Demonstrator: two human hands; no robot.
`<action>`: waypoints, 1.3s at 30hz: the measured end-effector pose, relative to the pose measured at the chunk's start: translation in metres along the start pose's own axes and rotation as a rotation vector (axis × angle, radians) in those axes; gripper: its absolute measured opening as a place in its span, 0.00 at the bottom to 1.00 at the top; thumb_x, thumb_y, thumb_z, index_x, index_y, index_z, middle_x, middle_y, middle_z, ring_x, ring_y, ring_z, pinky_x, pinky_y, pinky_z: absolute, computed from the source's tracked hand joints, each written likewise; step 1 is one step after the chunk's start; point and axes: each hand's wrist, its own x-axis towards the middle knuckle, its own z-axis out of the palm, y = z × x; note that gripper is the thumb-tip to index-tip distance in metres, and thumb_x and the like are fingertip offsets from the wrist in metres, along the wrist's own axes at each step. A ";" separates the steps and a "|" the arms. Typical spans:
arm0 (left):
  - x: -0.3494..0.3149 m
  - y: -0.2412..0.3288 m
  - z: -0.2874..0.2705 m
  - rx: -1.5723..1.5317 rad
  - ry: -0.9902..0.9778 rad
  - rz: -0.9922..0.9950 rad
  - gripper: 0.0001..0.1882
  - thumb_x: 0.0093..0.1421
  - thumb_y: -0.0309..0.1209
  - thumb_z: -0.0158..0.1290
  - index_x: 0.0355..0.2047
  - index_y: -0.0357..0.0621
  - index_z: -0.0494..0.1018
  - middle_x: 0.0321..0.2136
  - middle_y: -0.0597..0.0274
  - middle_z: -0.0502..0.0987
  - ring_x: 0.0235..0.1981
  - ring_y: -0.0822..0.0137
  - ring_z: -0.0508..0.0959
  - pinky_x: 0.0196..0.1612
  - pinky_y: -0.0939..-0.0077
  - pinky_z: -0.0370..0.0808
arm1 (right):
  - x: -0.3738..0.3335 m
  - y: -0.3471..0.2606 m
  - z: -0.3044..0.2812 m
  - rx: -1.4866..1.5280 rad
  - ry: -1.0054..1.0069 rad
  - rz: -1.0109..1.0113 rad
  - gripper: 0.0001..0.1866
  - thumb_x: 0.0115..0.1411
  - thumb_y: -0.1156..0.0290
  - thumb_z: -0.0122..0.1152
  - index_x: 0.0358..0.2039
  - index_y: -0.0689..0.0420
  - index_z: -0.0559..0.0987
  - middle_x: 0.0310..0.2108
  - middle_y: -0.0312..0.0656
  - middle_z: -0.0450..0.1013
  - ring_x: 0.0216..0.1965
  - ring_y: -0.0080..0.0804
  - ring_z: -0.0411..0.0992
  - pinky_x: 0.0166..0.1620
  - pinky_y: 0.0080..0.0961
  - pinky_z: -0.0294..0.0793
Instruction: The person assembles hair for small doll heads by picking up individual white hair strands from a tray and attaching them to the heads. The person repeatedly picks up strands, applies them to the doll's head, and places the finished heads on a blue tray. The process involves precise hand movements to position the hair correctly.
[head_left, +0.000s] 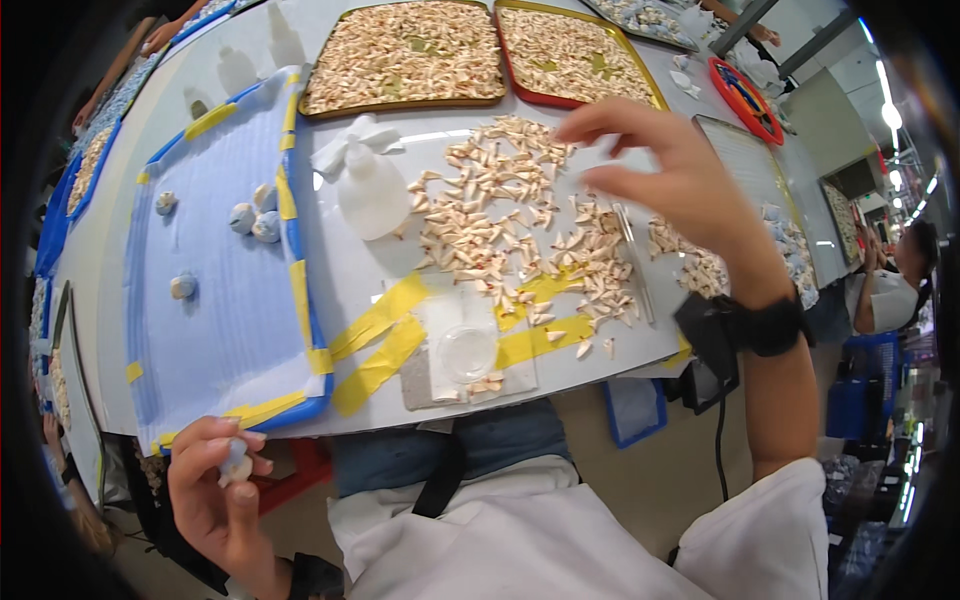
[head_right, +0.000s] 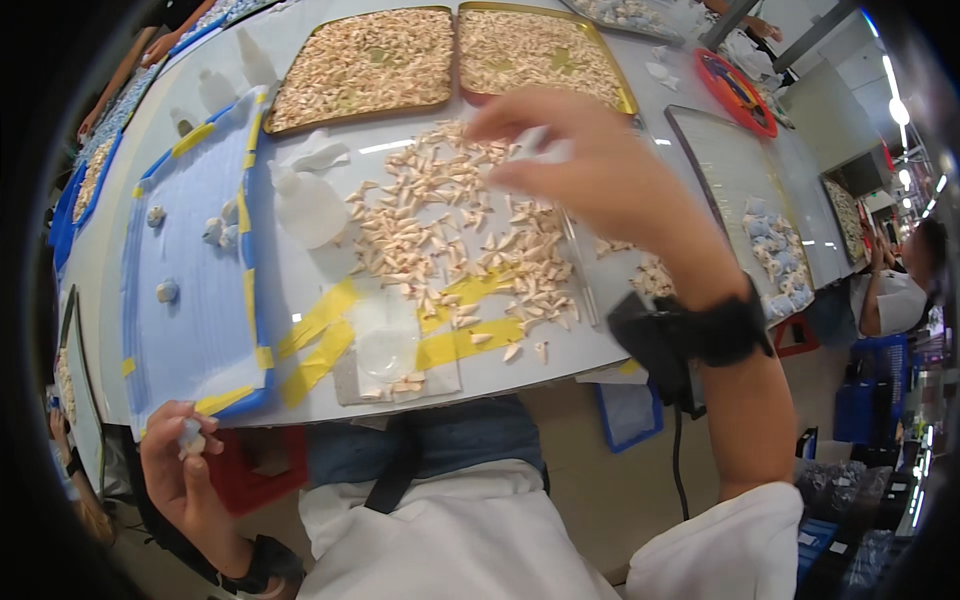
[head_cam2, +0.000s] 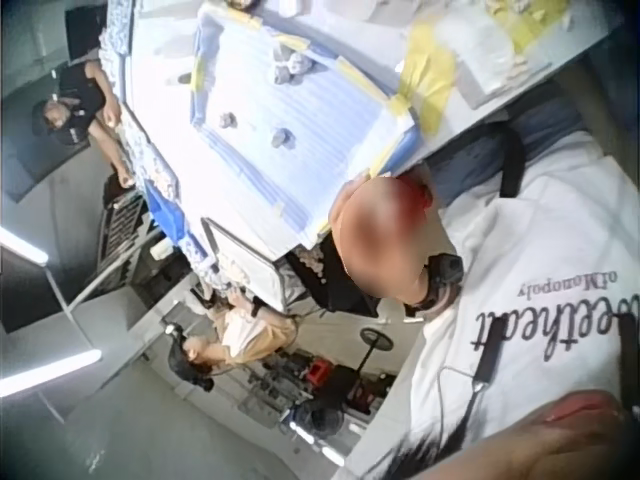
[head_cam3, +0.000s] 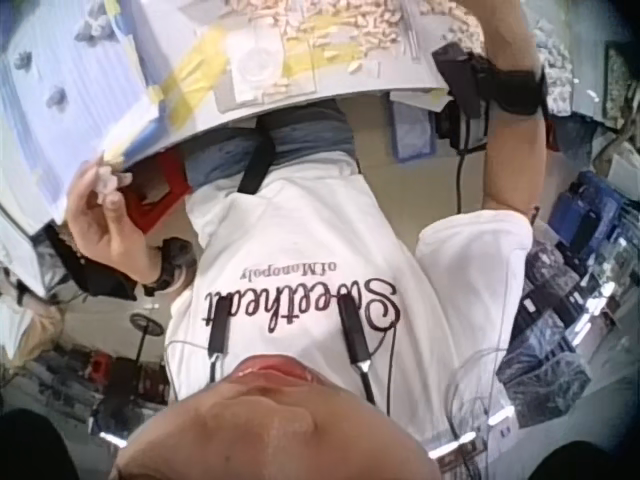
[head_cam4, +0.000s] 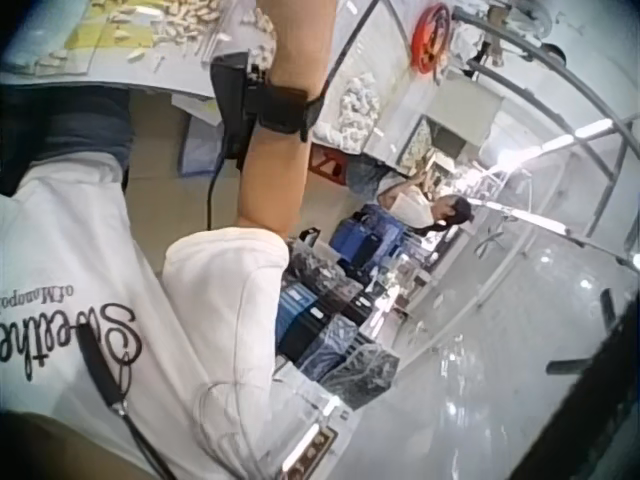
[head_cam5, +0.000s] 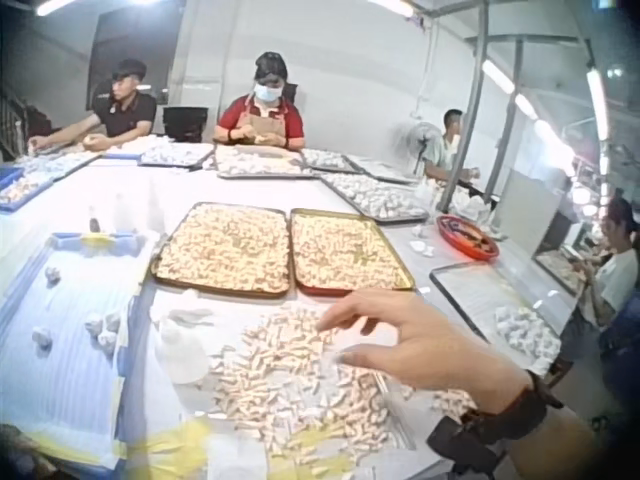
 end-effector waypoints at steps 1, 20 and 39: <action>0.000 -0.003 0.003 -0.028 -0.015 -0.010 0.17 0.55 0.37 0.52 0.39 0.38 0.66 0.39 0.49 0.67 0.32 0.65 0.73 0.28 0.82 0.72 | -0.018 0.005 -0.023 0.007 0.033 0.134 0.16 0.45 0.72 0.58 0.38 0.58 0.75 0.38 0.37 0.72 0.39 0.26 0.68 0.41 0.24 0.67; 0.012 0.010 0.040 -0.151 -0.238 -0.016 0.20 0.56 0.44 0.52 0.39 0.40 0.64 0.38 0.51 0.66 0.31 0.66 0.71 0.26 0.83 0.67 | -0.095 0.041 -0.031 -0.287 0.309 0.334 0.06 0.44 0.80 0.58 0.26 0.63 0.77 0.25 0.40 0.72 0.25 0.27 0.71 0.32 0.19 0.68; 0.005 0.000 0.059 -0.704 -0.354 -0.185 0.15 0.48 0.26 0.59 0.34 0.32 0.68 0.36 0.46 0.67 0.31 0.59 0.77 0.31 0.76 0.77 | -0.119 -0.041 0.026 0.784 0.471 0.345 0.13 0.44 0.74 0.68 0.29 0.64 0.73 0.24 0.42 0.72 0.25 0.25 0.70 0.30 0.18 0.70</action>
